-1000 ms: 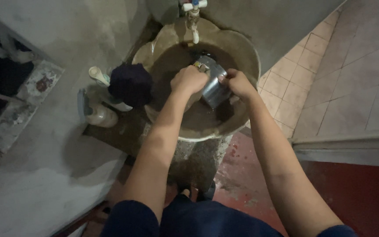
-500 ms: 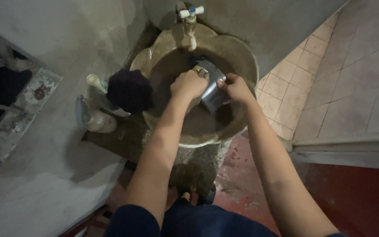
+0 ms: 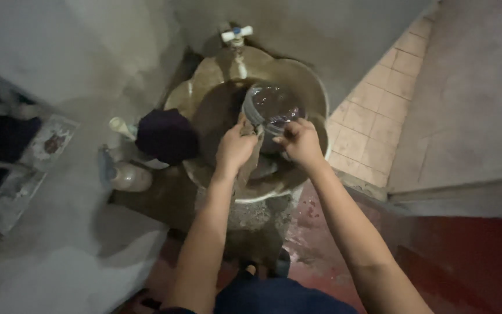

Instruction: The person is rinsing and cleaning a small plastic container or filter component using water from a sink and then rinsing it further on the bathroom floor.

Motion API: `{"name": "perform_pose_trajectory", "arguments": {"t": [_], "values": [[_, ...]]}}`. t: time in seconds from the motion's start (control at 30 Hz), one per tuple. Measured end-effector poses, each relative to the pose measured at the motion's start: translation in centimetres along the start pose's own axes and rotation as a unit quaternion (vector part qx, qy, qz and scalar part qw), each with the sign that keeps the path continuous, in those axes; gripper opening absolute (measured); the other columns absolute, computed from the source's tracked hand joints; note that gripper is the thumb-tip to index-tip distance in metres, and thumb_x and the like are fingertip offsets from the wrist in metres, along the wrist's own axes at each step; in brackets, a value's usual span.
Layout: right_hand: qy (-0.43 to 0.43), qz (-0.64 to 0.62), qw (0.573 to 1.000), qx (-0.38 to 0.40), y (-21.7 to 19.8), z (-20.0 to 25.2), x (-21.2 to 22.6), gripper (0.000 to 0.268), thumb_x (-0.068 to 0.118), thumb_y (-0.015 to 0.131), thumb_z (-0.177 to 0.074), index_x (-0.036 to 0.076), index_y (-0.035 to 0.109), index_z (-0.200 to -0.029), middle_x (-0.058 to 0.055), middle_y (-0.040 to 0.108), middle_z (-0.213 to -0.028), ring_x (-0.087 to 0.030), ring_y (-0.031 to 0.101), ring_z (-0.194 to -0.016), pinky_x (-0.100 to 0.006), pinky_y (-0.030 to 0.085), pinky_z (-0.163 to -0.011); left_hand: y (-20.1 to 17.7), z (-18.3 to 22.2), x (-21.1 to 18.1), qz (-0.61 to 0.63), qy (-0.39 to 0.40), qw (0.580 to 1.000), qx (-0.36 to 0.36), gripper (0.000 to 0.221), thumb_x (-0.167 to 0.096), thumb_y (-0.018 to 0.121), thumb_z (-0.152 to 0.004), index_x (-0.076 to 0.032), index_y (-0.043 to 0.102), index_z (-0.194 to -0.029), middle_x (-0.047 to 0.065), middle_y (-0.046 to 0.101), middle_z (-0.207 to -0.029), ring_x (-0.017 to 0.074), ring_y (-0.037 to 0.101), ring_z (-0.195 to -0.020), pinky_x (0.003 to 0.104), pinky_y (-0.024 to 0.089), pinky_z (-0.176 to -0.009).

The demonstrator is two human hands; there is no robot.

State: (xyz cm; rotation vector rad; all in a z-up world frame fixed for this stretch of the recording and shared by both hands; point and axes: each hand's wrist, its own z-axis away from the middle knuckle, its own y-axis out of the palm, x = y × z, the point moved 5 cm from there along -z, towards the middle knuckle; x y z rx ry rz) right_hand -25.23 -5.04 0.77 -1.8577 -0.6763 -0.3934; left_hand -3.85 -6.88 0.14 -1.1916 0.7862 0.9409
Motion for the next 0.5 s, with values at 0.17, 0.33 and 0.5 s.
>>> {"name": "perform_pose_trajectory", "arguments": {"t": [0.17, 0.33, 0.5], "values": [[-0.081, 0.049, 0.993, -0.076, -4.7, 1.3, 1.7, 0.035, 0.017, 0.091, -0.066, 0.003, 0.071, -0.090, -0.016, 0.063, -0.090, -0.041, 0.059, -0.088, -0.049, 0.049, -0.078, 1.2, 2.7, -4.4, 0.049, 0.013, 0.999, 0.007, 0.065, -0.027, 0.066, -0.071, -0.017, 0.064, -0.135, 0.019, 0.074, -0.114, 0.0331, 0.070, -0.109, 0.040, 0.052, -0.093], [-0.041, 0.053, 0.993, -0.095, -11.5, 2.6, -0.1, 0.034, 0.015, 0.091, -0.067, 0.004, 0.073, -0.093, -0.014, 0.064, -0.089, -0.039, 0.059, -0.089, -0.048, 0.049, -0.076, 5.5, 4.2, -9.3, 0.041, 0.051, 0.998, 0.022, 0.056, -0.026, 0.064, -0.074, -0.013, 0.070, -0.128, 0.018, 0.077, -0.106, 0.0321, 0.074, -0.102, 0.039, 0.054, -0.090], [-0.050, 0.055, 0.991, -0.115, -19.6, 5.4, -4.0, 0.032, 0.017, 0.090, -0.071, 0.007, 0.073, -0.097, -0.012, 0.065, -0.093, -0.036, 0.060, -0.090, -0.047, 0.050, -0.079, 13.9, 6.2, -13.7, 0.082, 0.119, 0.989, 0.016, 0.048, -0.022, 0.067, -0.073, -0.007, 0.073, -0.118, 0.014, 0.078, -0.098, 0.0250, 0.076, -0.089, 0.036, 0.056, -0.083]]}}
